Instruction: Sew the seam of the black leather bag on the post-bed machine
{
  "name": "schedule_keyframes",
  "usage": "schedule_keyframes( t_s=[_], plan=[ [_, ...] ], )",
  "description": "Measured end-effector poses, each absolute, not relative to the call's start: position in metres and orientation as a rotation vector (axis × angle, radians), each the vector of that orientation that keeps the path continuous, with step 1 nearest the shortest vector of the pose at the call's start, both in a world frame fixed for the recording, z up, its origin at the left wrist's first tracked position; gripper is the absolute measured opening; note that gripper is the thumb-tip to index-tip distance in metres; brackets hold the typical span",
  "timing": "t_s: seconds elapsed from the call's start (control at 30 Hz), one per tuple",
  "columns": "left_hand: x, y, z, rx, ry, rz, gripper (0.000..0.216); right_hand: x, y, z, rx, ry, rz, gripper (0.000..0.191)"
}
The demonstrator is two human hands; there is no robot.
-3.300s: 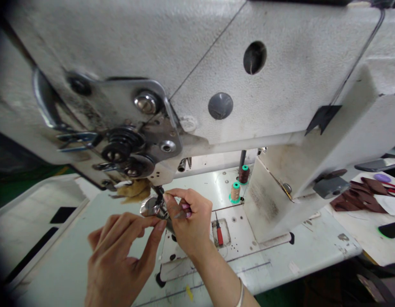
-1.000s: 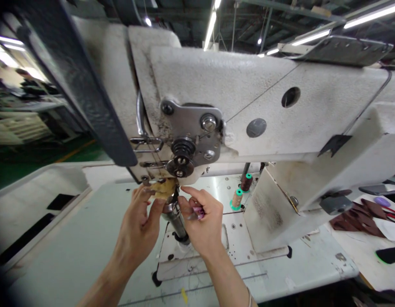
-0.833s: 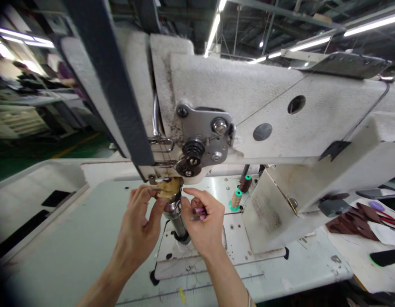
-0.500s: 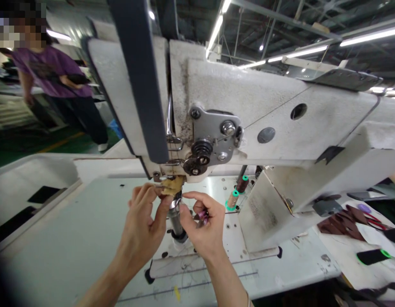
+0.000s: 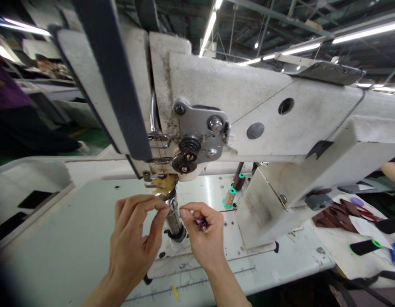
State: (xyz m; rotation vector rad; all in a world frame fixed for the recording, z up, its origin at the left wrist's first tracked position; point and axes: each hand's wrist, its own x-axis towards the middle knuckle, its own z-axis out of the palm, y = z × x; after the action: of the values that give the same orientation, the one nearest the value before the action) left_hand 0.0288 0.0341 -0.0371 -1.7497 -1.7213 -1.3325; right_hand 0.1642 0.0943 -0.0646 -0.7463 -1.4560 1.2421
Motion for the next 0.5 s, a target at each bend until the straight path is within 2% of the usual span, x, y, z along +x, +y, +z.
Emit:
schedule_keyframes(
  t_s=[0.17,0.33,0.43,0.5],
  plan=[
    [0.038,0.030,-0.045,-2.125,-1.463,-1.262,0.039,0.176,0.091,-0.063,-0.642,-1.290,1.361,0.011],
    [0.041,0.031,-0.053,-2.152,-1.527,-1.148,0.035,0.179,0.097,-0.061,-0.685,-1.205,1.396,0.013],
    [0.041,0.027,-0.051,-2.023,-1.475,-1.261,0.033,0.180,0.099,-0.062,-0.697,-1.185,1.395,0.015],
    [0.042,0.026,-0.046,-1.988,-1.428,-1.316,0.040,0.182,0.099,-0.063,-0.685,-1.209,1.398,0.015]
  ],
)
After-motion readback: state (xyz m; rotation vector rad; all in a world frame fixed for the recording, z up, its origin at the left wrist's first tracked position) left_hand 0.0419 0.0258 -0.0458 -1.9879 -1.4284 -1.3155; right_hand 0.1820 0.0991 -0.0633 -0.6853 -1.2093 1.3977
